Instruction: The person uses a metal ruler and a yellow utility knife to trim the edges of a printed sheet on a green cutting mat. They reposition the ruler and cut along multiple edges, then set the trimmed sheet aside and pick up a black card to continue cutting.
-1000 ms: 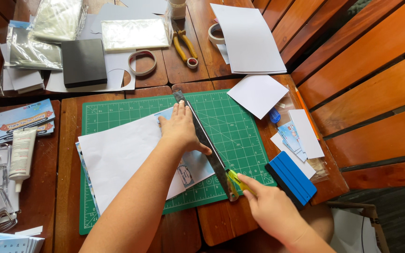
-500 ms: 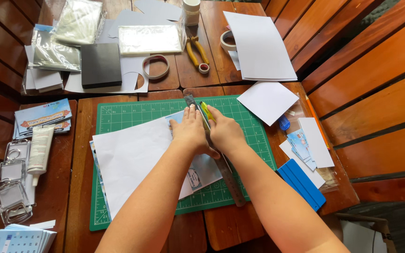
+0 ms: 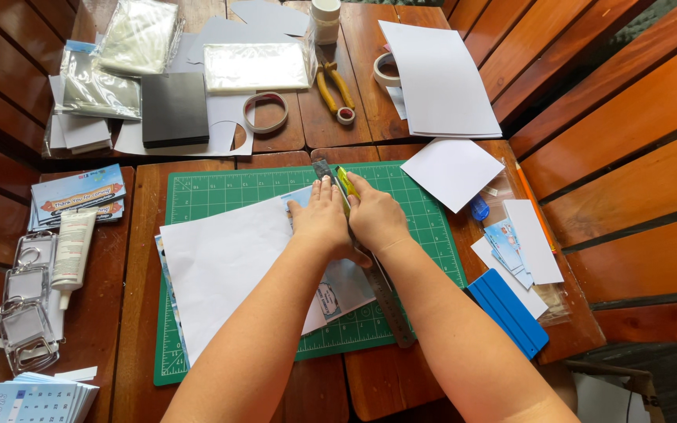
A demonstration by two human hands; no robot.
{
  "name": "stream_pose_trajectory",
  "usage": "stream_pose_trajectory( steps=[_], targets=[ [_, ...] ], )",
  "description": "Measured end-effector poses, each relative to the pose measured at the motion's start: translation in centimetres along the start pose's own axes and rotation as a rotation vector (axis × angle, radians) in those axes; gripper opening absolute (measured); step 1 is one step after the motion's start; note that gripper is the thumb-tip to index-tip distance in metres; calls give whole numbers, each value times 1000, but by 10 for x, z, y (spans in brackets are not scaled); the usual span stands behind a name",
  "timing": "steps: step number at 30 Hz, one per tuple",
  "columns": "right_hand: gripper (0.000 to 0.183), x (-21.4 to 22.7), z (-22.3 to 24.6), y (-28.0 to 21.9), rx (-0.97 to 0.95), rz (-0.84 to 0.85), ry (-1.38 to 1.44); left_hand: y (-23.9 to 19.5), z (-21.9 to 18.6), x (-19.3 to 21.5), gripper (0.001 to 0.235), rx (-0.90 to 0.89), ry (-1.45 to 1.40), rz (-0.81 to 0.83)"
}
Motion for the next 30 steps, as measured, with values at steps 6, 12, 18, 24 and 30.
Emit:
stream_pose_trajectory(
  steps=[6,12,18,24,30],
  targets=[
    [51,-1,2,1,-7,17,-31,-2,-1,2,147,-1,-7,-5],
    [50,-1,4,0,31,7,-55,-2,-1,1,143,-7,10,-1],
    [50,-3,2,7,47,2,-82,3,-1,-1,144,-9,40,23],
    [49,1,4,7,43,34,-110,3,-2,1,142,0,56,43],
    [47,11,4,-23,3,54,-126,-2,-3,4,135,5,47,28]
  ],
)
Point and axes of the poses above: each hand's wrist, its own y-axis towards the middle knuckle, its own x-axis out of the back of the hand, z = x × y, the point moved 1 cm from there along y, towards the middle knuckle, and after that the axes turned 5 degrees about y, right-handed, at the moved point
